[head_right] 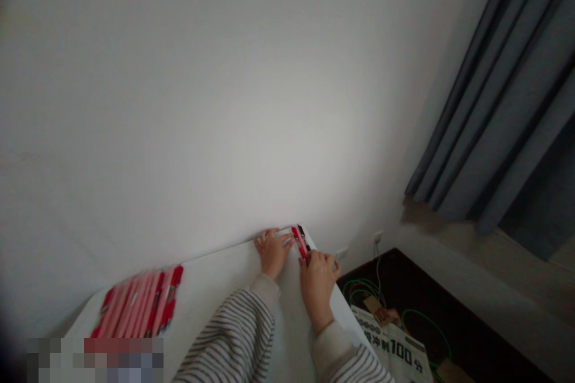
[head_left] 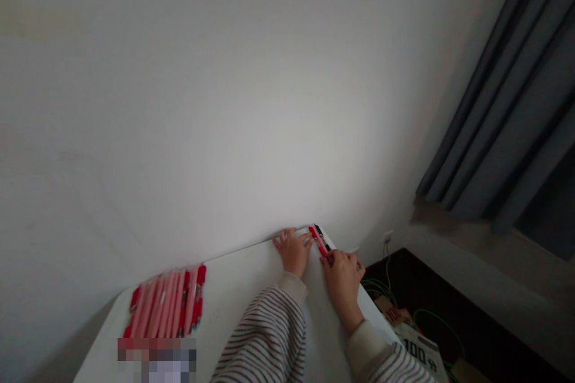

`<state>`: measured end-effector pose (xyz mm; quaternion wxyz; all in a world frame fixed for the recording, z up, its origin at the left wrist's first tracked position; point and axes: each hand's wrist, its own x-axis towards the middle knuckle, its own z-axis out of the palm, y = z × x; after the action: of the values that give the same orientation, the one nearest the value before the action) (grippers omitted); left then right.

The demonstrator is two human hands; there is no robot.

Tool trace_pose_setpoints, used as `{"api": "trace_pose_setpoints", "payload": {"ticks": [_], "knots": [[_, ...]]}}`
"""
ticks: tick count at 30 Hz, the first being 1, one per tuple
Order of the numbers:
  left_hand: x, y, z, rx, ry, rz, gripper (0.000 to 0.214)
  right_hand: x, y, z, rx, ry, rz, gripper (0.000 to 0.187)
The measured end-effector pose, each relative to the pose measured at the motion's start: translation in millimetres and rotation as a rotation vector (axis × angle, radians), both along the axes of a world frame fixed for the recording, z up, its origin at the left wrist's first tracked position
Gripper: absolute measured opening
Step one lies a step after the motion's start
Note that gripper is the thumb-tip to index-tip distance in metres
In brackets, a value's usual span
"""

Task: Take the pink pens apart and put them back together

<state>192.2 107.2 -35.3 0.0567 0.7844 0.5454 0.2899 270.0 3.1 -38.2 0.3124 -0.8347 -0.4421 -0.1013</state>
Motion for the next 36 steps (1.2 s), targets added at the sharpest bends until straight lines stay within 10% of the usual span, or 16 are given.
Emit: {"api": "trace_pose_setpoints", "payload": {"ticks": [14, 36], "knots": [[-11, -3, 5.2, -0.002, -0.089, -0.047, 0.025, -1, -2, 0.8, 0.037, -0.043, 0.034, 0.015], [-121, -42, 26.4, -0.07, -0.07, 0.111, 0.025, -83, 23, 17.1, 0.038, 0.077, 0.656, 0.031]]}}
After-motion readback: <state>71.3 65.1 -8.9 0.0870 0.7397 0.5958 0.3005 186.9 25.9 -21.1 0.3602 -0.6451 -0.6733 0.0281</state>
